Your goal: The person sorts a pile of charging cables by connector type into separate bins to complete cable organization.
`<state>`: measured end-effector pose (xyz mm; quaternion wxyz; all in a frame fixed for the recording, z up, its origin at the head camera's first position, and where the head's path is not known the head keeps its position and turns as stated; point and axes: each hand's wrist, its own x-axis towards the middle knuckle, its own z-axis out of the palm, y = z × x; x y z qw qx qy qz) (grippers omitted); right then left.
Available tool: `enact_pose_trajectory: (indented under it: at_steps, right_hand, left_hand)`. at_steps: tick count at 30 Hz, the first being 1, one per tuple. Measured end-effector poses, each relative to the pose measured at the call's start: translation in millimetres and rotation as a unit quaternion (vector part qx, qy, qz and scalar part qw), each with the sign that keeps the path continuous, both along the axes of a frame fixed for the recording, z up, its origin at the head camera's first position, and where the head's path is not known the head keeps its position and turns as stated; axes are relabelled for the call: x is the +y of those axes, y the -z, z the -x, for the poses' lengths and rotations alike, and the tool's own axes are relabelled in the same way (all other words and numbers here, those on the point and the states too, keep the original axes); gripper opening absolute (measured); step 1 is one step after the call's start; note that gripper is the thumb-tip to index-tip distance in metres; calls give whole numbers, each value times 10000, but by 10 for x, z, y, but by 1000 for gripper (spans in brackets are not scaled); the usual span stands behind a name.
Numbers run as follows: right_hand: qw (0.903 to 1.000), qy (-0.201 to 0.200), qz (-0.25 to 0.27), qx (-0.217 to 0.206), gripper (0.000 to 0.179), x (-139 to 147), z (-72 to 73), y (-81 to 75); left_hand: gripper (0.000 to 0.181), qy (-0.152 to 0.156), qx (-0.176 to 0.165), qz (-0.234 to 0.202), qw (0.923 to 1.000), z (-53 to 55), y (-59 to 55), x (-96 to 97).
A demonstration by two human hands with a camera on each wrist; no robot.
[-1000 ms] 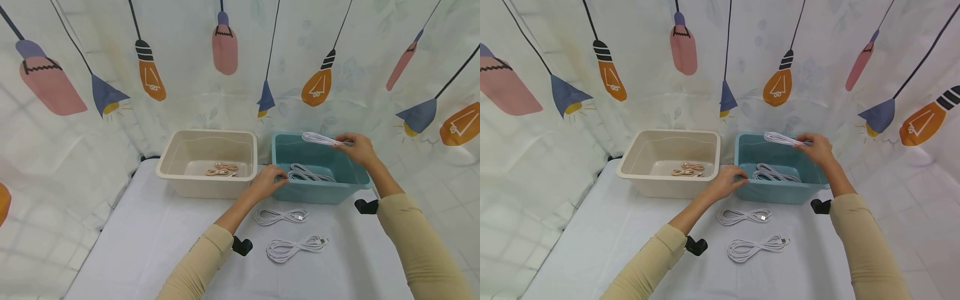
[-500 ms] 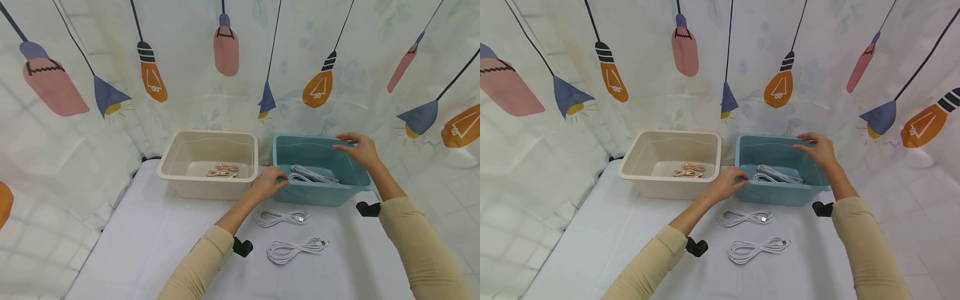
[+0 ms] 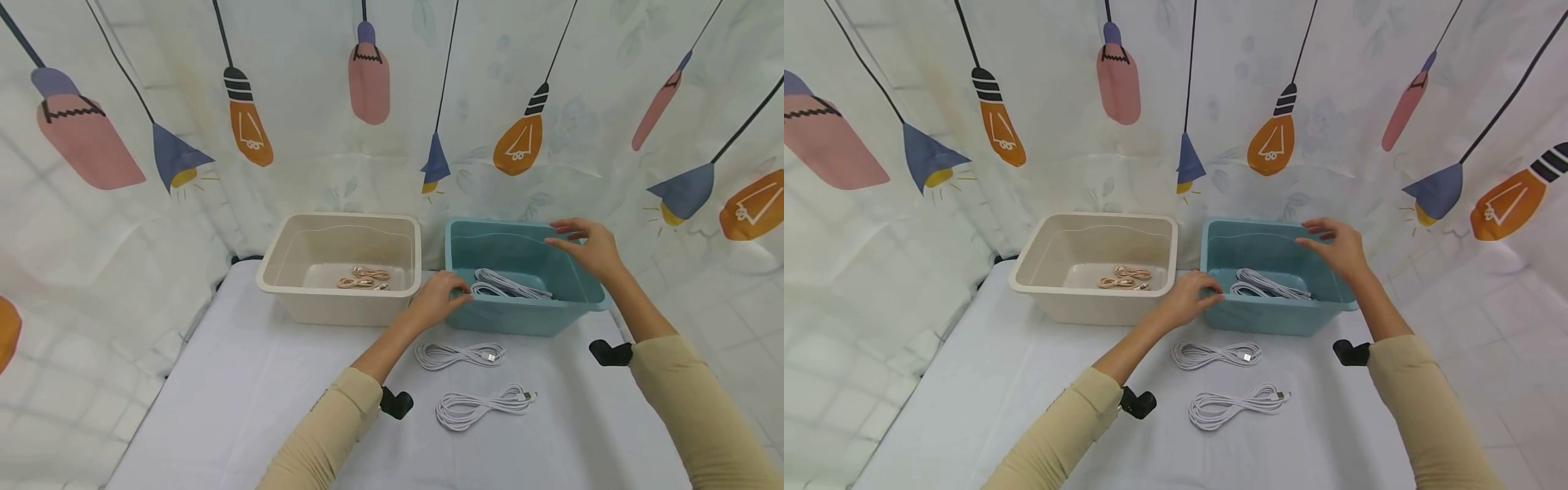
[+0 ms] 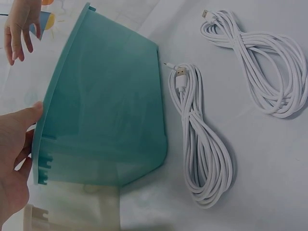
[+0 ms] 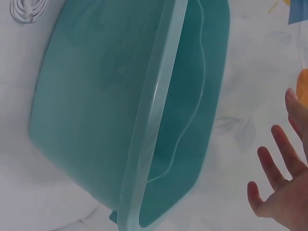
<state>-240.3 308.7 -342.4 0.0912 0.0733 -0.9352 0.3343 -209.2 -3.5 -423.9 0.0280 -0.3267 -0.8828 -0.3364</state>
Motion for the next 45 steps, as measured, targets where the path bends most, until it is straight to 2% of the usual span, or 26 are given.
enact_pose_trajectory:
  at_steps: [8,28,38,45]
  right_hand:
    - [9992,-118,-12,372,45,-33,-137,40]
    - [9963,-324,340,718,39,-175,-485,191]
    - [9945,-370,517,838,35,-262,-675,342]
    - [9940,-395,520,873,34,-342,-811,507]
  left_hand:
    - [15,-8,-22,52,10000,2,3,1]
    - [17,-71,-153,145,9998,10,-3,6]
    - [16,-54,-134,128,9998,12,3,7]
    - [14,-53,-122,82,9999,18,13,13]
